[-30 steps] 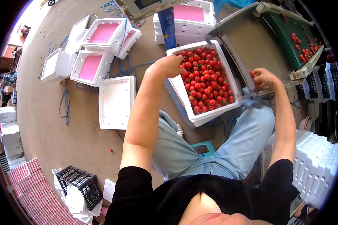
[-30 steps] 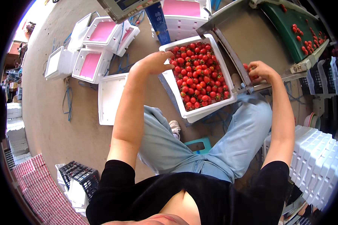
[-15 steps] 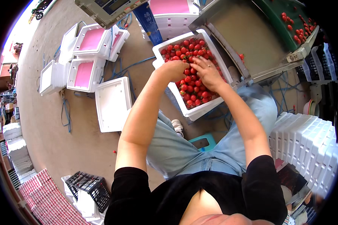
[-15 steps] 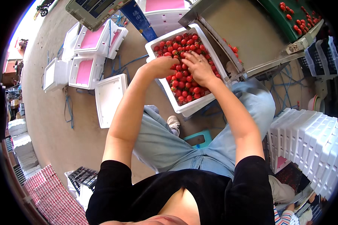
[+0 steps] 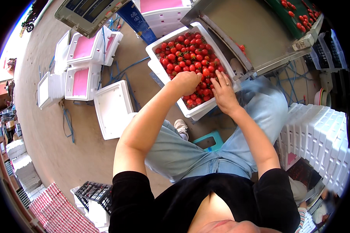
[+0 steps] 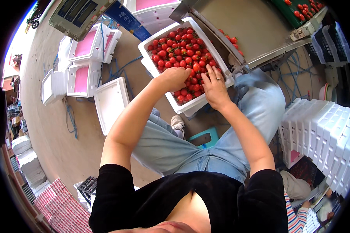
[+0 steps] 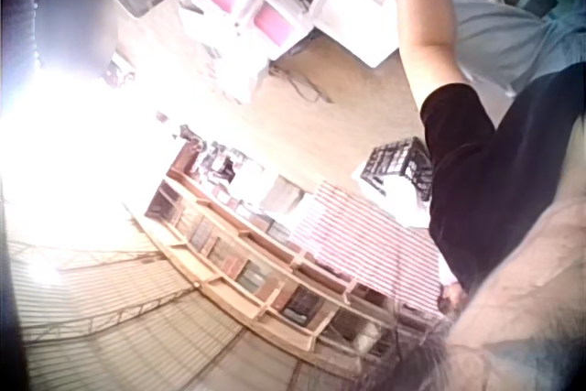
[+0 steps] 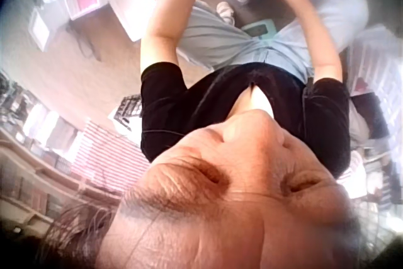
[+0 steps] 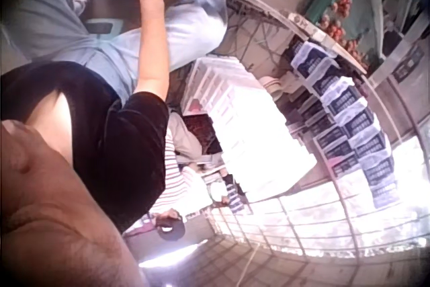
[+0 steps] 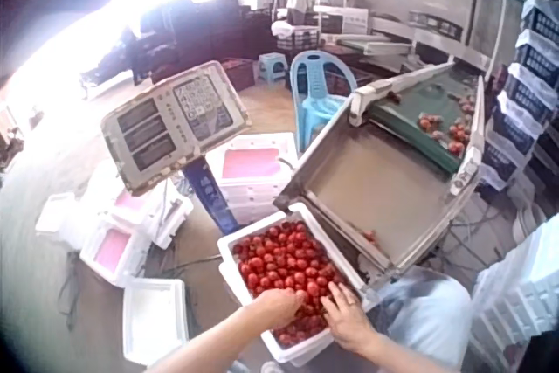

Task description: The person sorts cherry tomatoes from a conveyor belt by hand, placing them into foam boxes lined with pink paper and weighing the boxes on a digital scale.

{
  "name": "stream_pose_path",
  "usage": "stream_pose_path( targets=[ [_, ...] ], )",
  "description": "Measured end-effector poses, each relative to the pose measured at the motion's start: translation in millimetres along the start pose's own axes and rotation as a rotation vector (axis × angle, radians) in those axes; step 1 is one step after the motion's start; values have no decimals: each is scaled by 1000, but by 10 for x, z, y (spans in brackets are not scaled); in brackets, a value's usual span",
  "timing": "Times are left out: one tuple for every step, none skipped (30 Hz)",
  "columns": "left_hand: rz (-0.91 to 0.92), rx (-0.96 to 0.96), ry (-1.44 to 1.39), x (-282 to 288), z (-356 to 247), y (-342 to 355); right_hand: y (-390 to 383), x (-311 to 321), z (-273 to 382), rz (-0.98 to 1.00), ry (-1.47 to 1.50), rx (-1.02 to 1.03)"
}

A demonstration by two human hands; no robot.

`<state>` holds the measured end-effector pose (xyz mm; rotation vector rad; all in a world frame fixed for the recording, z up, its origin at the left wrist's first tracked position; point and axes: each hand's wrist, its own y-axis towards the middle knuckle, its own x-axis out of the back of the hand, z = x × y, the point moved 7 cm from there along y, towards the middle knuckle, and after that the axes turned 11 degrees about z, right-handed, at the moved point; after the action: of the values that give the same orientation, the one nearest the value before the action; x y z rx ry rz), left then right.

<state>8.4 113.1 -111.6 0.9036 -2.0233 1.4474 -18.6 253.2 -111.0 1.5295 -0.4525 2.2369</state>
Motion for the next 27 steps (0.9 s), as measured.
stream_pose_path(
  targets=[
    [-7,-30,1,28,-32,1,-46,12,14,14,13,25],
    [-67,-60,-32,95,-33,-22,-94,19,28,28,26,49],
    [-126,-87,-67,159,-15,-70,-126,83,82,-12,50,68],
    [-185,-115,-102,218,-29,-88,-165,131,112,-9,97,72],
    [-288,-65,-132,273,5,-43,-220,203,129,-6,143,74],
    [-316,-45,-115,273,33,-18,-263,316,196,-7,193,81],
    [-343,-27,-99,258,71,21,-339,418,264,-33,196,98],
    [-370,-11,-81,244,100,64,-408,521,324,-48,213,131],
    [-326,-32,-94,183,80,155,-495,635,362,-61,226,158],
    [-310,-22,-82,193,40,207,-580,760,383,-73,237,184],
    [-293,-12,-69,205,6,253,-662,933,405,-110,217,198],
    [-282,-7,-54,242,-41,286,-756,1105,378,-149,197,194],
    [-286,-60,-27,269,-93,303,-875,1264,308,-185,170,182],
    [-263,-100,-14,273,-117,309,-988,1409,233,-222,144,169],
    [-236,-135,-22,318,-201,290,-1101,1603,134,-298,95,133],
    [-207,-162,-26,343,-272,272,-1218,1749,2,-354,66,72],
    [-156,-176,-22,297,-308,289,-1356,1812,-190,-399,72,-11],
    [-111,-176,-12,263,-309,259,-1481,1869,-371,-451,84,-82],
    [-117,-180,2,234,-349,279,-1629,1892,-591,-496,130,-170],
    [-124,-180,14,213,-380,295,-1759,1878,-831,-542,179,-254],
    [-139,-113,56,223,-368,290,-1883,1830,-1082,-592,233,-333],
    [-156,-56,95,234,-391,313,-2025,1688,-1415,-651,326,-409],
    [-291,-49,98,314,-446,277,-2197,1398,-1830,-686,581,-578],
    [-426,-38,100,409,-520,194,-2369,1039,-2208,-720,844,-737],
    [-515,-56,73,499,-670,116,-2522,757,-2527,-685,802,-808],
    [-623,-152,23,607,-886,4,-2680,446,-2838,-647,763,-878],
    [-702,-270,-65,630,-1081,-78,-2792,89,-3116,-644,845,-900]
  ],
)
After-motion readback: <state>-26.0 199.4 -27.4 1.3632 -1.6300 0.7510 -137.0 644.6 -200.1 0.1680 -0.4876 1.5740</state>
